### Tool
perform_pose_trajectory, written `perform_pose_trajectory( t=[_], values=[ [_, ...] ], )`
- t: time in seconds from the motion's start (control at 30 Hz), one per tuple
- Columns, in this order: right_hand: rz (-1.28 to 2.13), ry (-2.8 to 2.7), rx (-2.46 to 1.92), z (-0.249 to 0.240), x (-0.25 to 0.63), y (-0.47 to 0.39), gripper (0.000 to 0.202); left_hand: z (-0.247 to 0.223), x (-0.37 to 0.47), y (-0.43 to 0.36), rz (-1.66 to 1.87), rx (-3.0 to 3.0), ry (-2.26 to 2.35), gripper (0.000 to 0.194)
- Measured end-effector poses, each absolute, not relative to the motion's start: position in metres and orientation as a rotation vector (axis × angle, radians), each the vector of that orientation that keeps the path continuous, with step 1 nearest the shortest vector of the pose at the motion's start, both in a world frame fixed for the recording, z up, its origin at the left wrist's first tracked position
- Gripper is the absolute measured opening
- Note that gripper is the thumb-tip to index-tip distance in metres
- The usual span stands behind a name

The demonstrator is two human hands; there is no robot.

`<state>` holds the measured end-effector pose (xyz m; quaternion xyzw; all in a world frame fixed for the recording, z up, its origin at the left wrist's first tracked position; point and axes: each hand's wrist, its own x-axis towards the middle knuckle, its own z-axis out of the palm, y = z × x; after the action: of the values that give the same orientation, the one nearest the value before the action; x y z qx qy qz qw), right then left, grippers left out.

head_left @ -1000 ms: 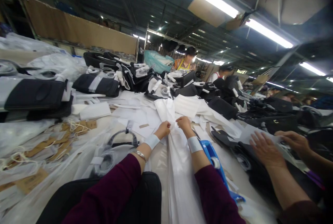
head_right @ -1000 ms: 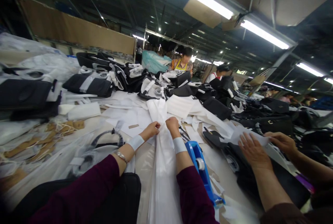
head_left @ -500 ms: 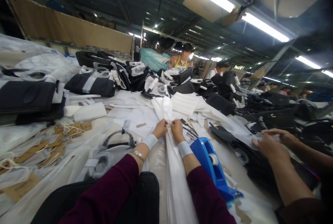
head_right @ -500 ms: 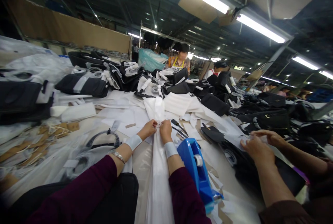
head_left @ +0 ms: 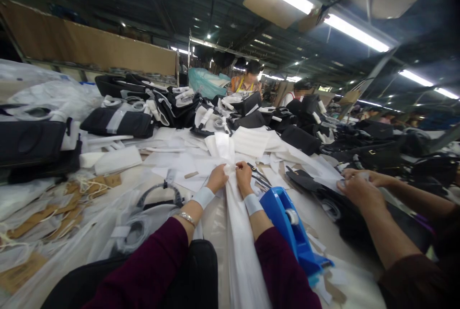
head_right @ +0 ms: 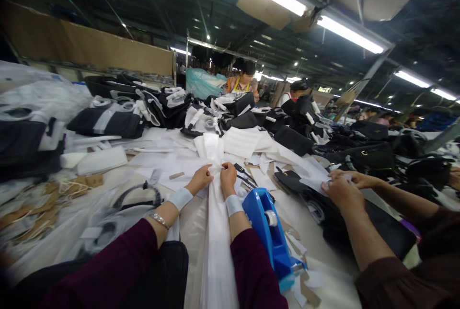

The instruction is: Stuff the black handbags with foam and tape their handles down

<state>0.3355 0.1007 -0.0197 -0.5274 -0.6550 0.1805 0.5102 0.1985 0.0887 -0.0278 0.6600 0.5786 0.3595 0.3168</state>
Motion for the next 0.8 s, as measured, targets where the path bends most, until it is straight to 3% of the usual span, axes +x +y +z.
perform_pose_trajectory(
  t=[0.27, 0.43, 0.8],
  values=[
    [0.557, -1.505, -1.172, -0.023, 0.329, 0.108, 0.007, -0.018, 0.201, 0.092, 1.15, 1.517, 1.434, 0.022],
    [0.652, -1.512, -1.11, -0.024, 0.33, 0.113, 0.022, -0.01, 0.202, 0.085, 1.231, 1.335, 1.286, 0.025],
    [0.703, -1.253, -1.08, -0.02, 0.326, 0.11, 0.016, 0.001, 0.203, 0.079, 1.309, 1.228, 1.094, 0.017]
  ],
)
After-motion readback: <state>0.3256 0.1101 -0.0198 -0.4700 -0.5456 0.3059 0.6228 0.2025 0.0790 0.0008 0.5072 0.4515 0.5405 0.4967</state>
